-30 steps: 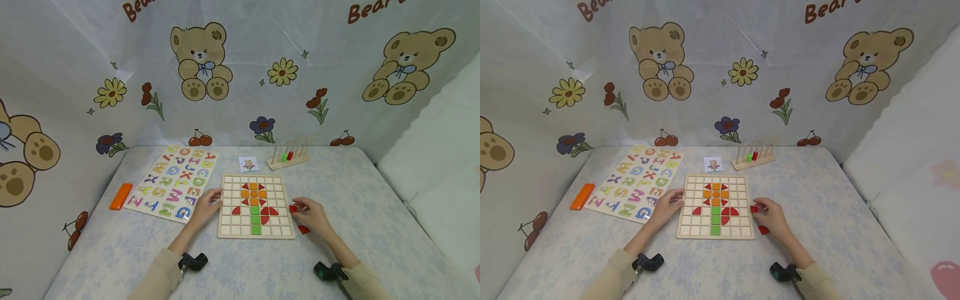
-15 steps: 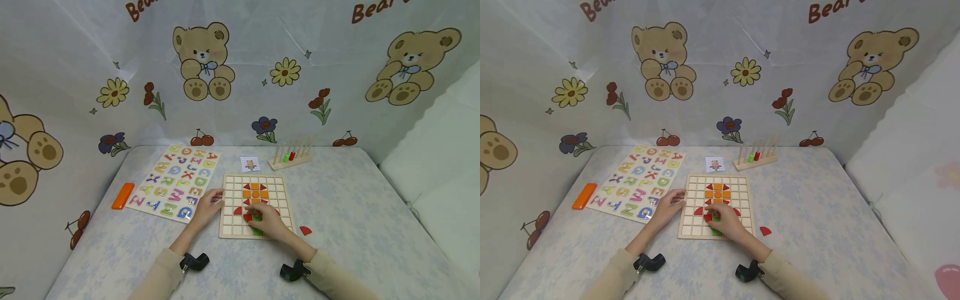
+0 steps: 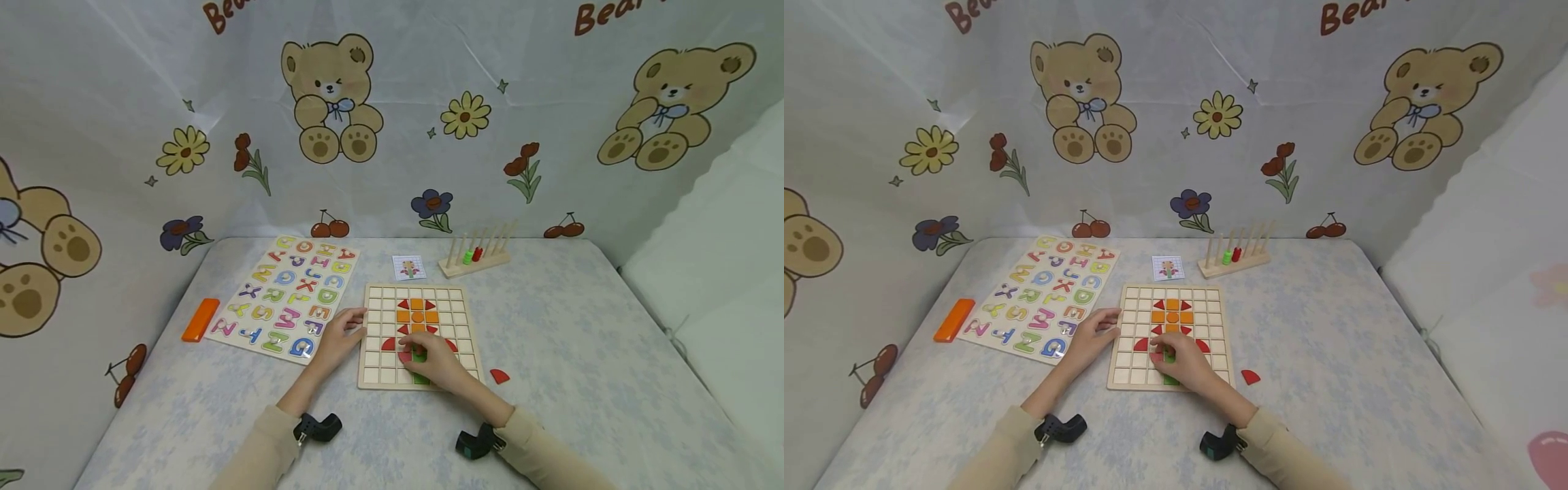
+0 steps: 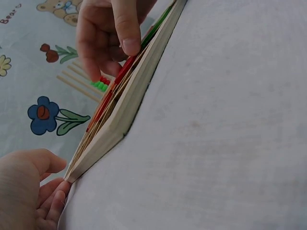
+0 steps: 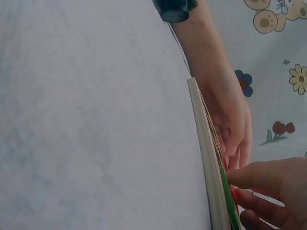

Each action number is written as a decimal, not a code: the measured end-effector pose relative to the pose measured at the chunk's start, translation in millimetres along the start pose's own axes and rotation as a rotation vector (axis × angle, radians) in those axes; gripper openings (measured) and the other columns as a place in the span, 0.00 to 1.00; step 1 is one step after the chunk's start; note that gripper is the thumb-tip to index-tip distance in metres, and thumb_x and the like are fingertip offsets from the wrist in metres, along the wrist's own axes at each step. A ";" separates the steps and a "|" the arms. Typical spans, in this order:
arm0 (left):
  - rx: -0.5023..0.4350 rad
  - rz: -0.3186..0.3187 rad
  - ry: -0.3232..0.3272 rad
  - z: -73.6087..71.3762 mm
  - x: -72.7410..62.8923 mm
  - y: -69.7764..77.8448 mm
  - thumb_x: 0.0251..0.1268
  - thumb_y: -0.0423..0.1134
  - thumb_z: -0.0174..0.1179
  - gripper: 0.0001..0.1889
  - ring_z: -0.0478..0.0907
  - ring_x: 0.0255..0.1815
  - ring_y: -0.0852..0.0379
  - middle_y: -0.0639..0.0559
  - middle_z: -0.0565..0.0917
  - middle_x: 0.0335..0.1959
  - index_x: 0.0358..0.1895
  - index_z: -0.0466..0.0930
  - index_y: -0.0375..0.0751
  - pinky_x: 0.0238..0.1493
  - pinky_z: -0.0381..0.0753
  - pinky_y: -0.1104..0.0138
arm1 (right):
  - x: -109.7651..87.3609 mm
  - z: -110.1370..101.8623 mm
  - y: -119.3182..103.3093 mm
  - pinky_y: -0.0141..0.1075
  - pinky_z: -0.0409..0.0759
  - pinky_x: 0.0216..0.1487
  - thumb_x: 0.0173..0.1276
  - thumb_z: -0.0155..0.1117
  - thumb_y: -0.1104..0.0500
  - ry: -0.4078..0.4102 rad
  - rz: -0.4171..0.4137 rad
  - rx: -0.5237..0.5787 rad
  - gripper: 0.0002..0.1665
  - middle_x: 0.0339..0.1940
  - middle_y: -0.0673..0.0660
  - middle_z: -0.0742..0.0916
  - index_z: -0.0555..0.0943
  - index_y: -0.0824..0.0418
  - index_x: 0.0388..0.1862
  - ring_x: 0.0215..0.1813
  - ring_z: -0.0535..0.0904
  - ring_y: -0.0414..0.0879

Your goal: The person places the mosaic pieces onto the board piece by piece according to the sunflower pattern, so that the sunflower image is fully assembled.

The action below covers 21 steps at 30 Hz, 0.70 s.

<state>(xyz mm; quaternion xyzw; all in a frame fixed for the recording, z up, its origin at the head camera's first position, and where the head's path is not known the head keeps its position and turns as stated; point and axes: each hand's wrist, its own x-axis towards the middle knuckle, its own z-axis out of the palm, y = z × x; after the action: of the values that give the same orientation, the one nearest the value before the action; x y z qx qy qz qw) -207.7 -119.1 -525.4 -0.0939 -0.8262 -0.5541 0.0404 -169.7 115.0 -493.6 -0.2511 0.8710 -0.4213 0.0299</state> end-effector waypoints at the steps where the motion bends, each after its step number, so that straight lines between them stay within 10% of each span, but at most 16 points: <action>1: 0.001 0.001 0.000 0.1 0.1 0.2 0.63 0.30 0.63 0.21 0.80 0.51 0.48 0.42 0.83 0.52 0.60 0.79 0.35 0.59 0.80 0.56 | -0.2 -0.1 0.1 0.29 0.76 0.37 0.58 0.74 0.67 0.003 0.000 -0.005 0.18 0.38 0.55 0.86 0.84 0.65 0.48 0.35 0.73 0.41; 12: -0.008 0.010 -0.003 0.0 1.0 1.8 0.63 0.29 0.62 0.21 0.79 0.51 0.48 0.42 0.83 0.52 0.60 0.79 0.34 0.59 0.79 0.55 | -11.8 -18.3 -0.8 0.30 0.78 0.36 0.63 0.70 0.66 0.081 0.023 -0.039 0.15 0.39 0.57 0.88 0.84 0.66 0.49 0.35 0.76 0.42; 21: 0.009 0.000 0.001 0.8 -0.4 -0.5 0.63 0.30 0.62 0.20 0.79 0.51 0.49 0.43 0.83 0.52 0.60 0.79 0.35 0.59 0.79 0.54 | -65.4 -69.4 33.4 0.29 0.74 0.31 0.58 0.70 0.72 0.276 0.078 -0.076 0.16 0.34 0.57 0.88 0.84 0.69 0.47 0.34 0.76 0.41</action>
<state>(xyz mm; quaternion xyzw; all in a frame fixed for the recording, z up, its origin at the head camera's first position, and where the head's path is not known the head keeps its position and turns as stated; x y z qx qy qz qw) -207.3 -118.6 -526.2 -0.0933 -0.8286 -0.5505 0.0413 -144.7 212.5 -484.4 -0.1578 0.8912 -0.4169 -0.0835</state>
